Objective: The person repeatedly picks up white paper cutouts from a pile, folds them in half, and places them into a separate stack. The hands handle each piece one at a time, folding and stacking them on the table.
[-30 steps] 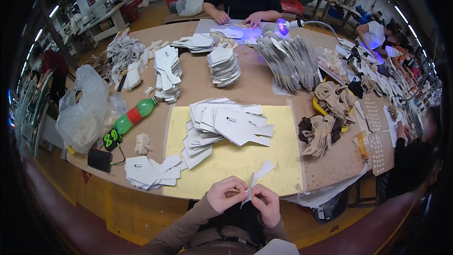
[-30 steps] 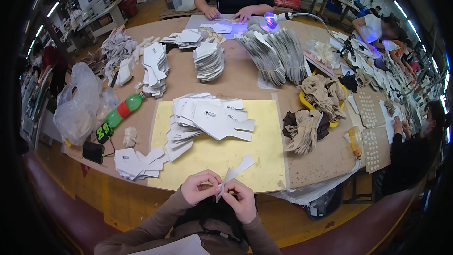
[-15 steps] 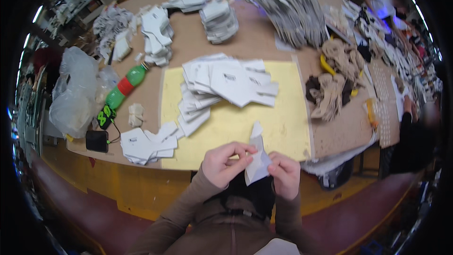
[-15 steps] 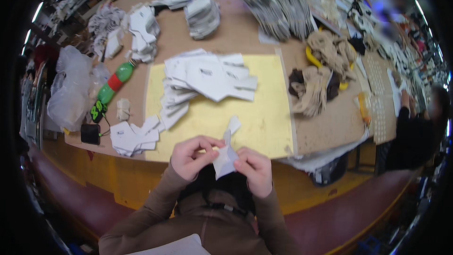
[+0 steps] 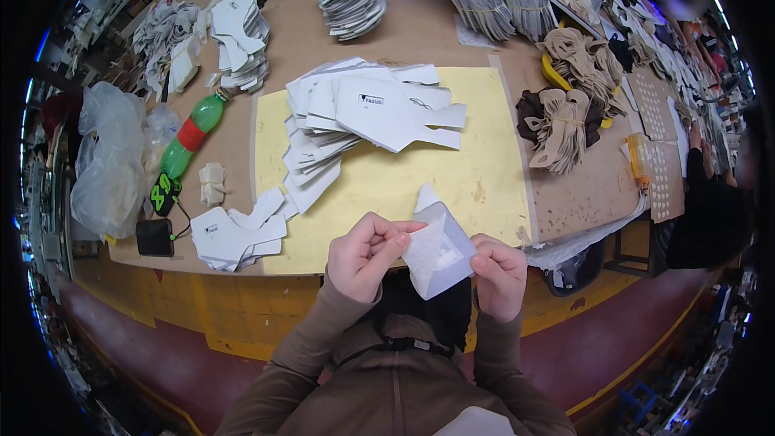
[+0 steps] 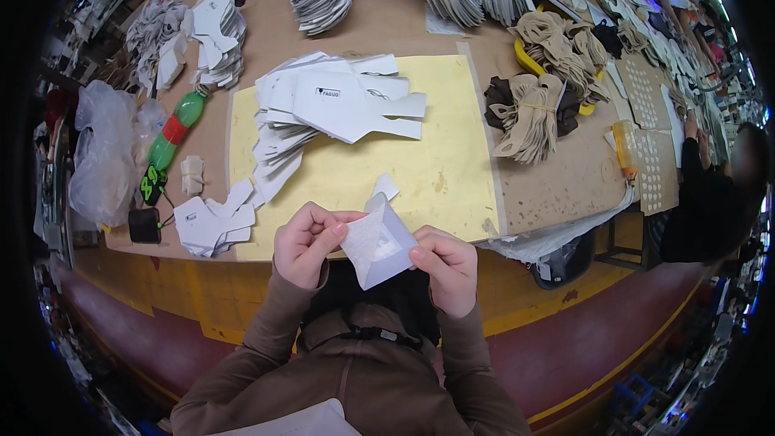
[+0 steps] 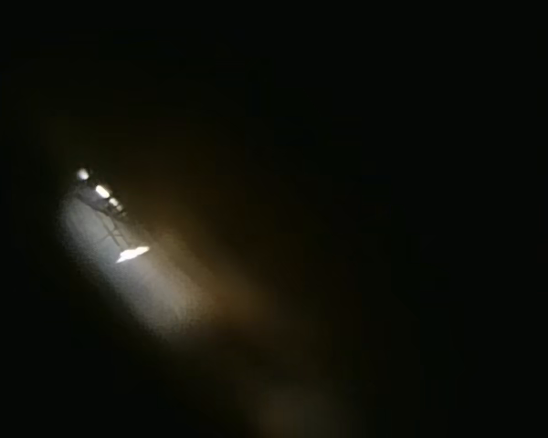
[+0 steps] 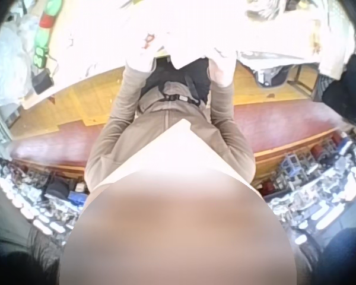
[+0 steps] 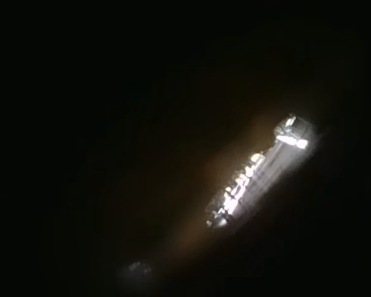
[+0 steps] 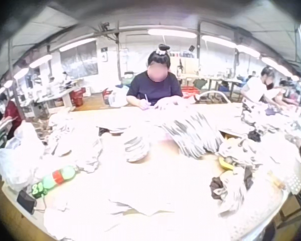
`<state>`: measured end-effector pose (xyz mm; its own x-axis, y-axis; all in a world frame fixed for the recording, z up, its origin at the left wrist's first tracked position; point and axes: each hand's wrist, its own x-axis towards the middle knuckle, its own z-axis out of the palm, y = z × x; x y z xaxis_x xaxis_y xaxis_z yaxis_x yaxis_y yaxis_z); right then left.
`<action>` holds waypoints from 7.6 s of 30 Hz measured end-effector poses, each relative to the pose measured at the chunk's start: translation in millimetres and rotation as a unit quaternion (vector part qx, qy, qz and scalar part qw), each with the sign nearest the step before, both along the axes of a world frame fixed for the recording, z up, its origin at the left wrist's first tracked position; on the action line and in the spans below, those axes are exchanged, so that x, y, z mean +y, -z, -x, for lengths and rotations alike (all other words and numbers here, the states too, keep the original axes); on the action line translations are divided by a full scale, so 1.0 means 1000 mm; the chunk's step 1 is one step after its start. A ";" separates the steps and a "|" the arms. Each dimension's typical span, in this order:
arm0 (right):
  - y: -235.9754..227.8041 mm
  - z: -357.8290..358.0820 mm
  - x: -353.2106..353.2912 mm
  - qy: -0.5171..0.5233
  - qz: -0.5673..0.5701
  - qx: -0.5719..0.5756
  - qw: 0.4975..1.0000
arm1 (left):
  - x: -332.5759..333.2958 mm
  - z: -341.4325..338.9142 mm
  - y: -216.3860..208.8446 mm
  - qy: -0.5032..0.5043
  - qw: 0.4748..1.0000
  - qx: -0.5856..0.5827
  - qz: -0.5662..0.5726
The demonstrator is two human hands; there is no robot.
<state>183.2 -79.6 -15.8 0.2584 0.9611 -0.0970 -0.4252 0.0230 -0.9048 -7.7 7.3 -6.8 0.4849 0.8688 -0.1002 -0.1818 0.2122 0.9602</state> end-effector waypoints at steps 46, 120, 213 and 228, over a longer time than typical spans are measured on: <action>0.002 -0.030 -0.023 0.005 0.021 0.088 0.996 | 0.010 0.014 0.020 0.100 0.966 -0.116 0.209; -0.034 0.002 -0.008 -0.035 -0.108 -0.388 0.914 | 0.015 -0.017 -0.057 0.110 0.786 0.191 -0.578; 0.035 -0.020 -0.001 0.198 -0.426 0.189 0.862 | -0.031 -0.059 0.031 0.075 0.942 -0.081 0.318; 0.013 -0.114 -0.036 0.161 -0.452 0.183 0.858 | 0.010 -0.021 0.066 -0.027 0.968 0.040 0.247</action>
<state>297.7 -115.3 -28.8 0.6362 0.5702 0.5197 -0.5165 0.8152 -0.2621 13.6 17.0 -72.8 0.4127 0.7295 -0.5454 -0.1345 0.6410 0.7556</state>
